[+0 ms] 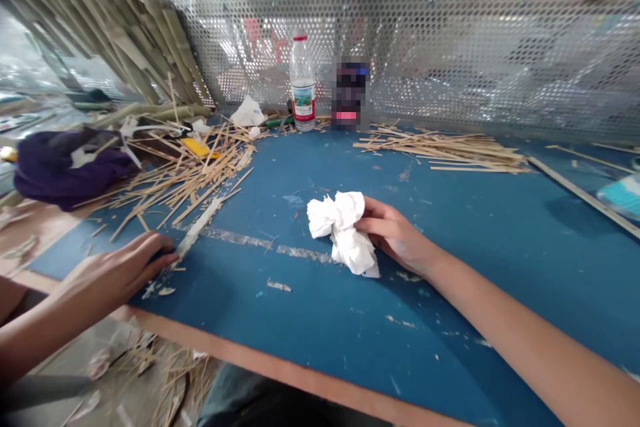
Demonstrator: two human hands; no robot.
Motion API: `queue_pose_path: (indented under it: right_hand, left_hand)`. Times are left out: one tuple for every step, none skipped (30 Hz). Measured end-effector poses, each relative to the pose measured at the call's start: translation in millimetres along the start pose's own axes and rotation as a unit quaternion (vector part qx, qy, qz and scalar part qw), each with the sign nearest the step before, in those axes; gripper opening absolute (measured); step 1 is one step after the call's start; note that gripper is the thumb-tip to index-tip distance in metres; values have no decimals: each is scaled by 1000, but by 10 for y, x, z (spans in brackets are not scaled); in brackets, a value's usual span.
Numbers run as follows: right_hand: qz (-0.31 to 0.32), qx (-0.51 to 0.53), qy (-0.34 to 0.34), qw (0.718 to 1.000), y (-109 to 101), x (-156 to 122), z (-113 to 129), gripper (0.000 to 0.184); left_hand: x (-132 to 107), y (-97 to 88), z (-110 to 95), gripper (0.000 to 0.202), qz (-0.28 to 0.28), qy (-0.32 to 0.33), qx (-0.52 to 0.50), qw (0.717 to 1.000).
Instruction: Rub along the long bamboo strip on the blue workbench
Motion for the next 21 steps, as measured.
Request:
queue_pose_path:
  right_hand:
    - [-1, -2, -1, 1000, 1, 1, 1, 51]
    - [0, -3, -2, 1000, 3, 0, 3, 51]
    - [0, -5, -4, 1000, 5, -3, 6, 50]
    - [2, -8, -5, 1000, 7, -8, 10, 50]
    - [4, -10, -6, 1000, 9, -13, 13, 50]
    - [6, -11, -5, 1000, 11, -19, 16, 50]
    - [7, -10, -3, 1000, 12, -24, 20, 50]
    - [7, -7, -2, 1000, 11, -28, 23, 51]
    - [6, -3, -2, 1000, 10, -32, 25, 50]
    - [6, 1, -2, 1000, 8, -34, 26, 50]
    - [6, 4, -3, 1000, 5, -35, 26, 50]
    - [7, 7, -3, 1000, 1, -34, 23, 49]
    - [7, 9, -3, 1000, -4, -33, 19, 48]
    - [8, 10, -1, 1000, -9, -32, 12, 47]
    - [8, 11, 0, 1000, -14, -30, 4, 46]
    - [8, 11, 1, 1000, -20, -28, -4, 46]
    - [8, 12, 2, 1000, -25, -27, -12, 45]
    - [8, 14, 3, 1000, -29, -24, -20, 45]
    - [6, 15, 2, 1000, -33, -22, -26, 44]
    - [4, 18, 2, 1000, -35, -19, -31, 44]
    - [2, 20, 3, 1000, -38, -16, -36, 43]
  left_hand:
    - [56, -10, -30, 48, 1, -5, 26, 1000]
    - [116, -22, -60, 48, 5, -11, 48, 999]
    - [175, -38, -84, 48, 8, -18, 63, 998]
    - [227, -56, -98, 48, 8, -26, 71, 997]
    - [266, -75, -101, 47, 5, -35, 70, 997]
    - [288, -91, -93, 47, -3, -37, 59, 998]
    - [290, -107, -74, 46, -19, -32, 36, 999]
    - [273, -116, -45, 46, -33, -20, 0, 999]
    - [241, -119, -9, 46, -42, -4, -46, 998]
    - [196, -115, 31, 46, -43, 12, -92, 995]
    - [146, -106, 70, 47, -41, 24, -128, 991]
    - [96, -93, 105, 48, -37, 31, -150, 988]
    - [52, -77, 133, 50, -29, 33, -155, 987]
    - [17, -61, 154, 52, -23, 30, -148, 988]
    - [-7, -46, 170, 54, -20, 24, -134, 990]
    - [-18, -33, 179, 55, -17, 17, -123, 992]
    - [-20, -21, 183, 54, -13, 11, -115, 993]
    - [-14, -10, 183, 53, -10, 6, -110, 994]
    - [-4, -3, 177, 52, -9, 6, -107, 994]
    - [10, 1, 163, 51, -11, 11, -104, 994]
    - [25, 1, 143, 50, -17, 17, -99, 995]
Point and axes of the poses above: each hand's wrist, its own x-axis towards the middle knuckle, its own y-axis out of the palm, z = x × y, the point moved 2 cm from there along x, towards the middle knuckle, and after that the axes turned 9 degrees about z, right-handed, at the moved point
